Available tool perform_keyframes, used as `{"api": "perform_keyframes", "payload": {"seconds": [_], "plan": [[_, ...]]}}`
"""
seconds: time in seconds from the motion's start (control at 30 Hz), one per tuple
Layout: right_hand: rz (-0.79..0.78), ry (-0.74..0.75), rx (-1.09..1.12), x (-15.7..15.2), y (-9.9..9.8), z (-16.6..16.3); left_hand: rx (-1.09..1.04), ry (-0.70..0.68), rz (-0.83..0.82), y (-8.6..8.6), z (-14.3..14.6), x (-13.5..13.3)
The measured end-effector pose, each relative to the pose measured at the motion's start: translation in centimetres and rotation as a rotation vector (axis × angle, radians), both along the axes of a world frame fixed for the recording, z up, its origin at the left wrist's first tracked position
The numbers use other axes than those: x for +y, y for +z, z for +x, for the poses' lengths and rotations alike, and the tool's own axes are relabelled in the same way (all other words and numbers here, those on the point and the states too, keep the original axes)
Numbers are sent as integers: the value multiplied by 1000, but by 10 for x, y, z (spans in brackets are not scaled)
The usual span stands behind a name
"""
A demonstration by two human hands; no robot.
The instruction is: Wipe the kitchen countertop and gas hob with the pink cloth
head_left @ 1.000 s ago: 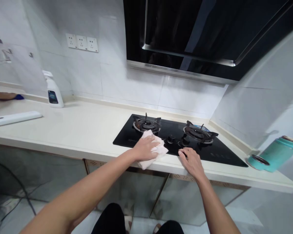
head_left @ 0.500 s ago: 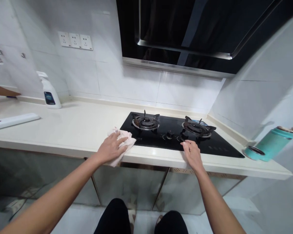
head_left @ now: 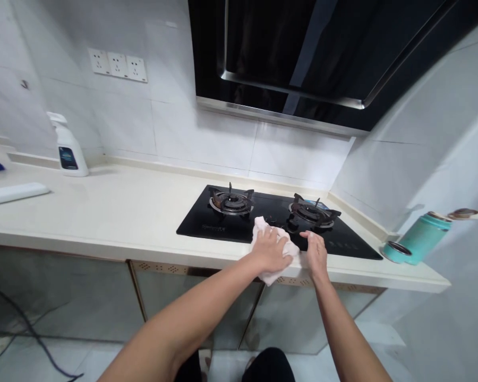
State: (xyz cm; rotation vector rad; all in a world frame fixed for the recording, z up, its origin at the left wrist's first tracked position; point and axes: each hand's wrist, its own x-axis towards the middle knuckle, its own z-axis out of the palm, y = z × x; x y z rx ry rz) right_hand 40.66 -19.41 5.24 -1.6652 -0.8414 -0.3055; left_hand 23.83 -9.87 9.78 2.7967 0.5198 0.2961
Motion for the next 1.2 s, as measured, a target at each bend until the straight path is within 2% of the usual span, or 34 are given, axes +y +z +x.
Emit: {"api": "perform_keyframes", "payload": {"seconds": [0.1,0.17,0.23,0.3,0.37,0.43,0.53,0.6,0.73,0.83,0.93,1.07,1.2], "plan": [[27,45,-99,-3,8,-13,-123,49,-143,-4,17,-4],[-17,107,-190,-1,12,-31,-308,68,-249,-7,10,7],[-168,167,-286,4,15,-54,-491,104,-303,-7,-9,27],[-417,190,-380,14,19,-80,-595,150,-288,-3,-39,55],[-663,180,-440,24,26,-103,-599,180,-244,4,-76,84],[-819,171,-455,34,35,-120,-453,277,-67,11,-116,111],[-886,170,-450,39,47,-129,-207,435,93,14,-165,140],[-877,168,-455,36,49,-124,-116,517,136,10,-185,149],[-777,158,-449,13,36,-89,-55,567,157,-2,-198,152],[-685,108,-406,-17,19,-39,-39,554,180,-6,-198,151],[-663,-50,-318,-49,10,22,-68,538,208,-10,-199,152],[-793,-252,-177,-72,18,93,-142,523,230,-15,-201,155],[-882,-325,-92,-61,36,136,-137,526,227,-14,-200,154]]}}
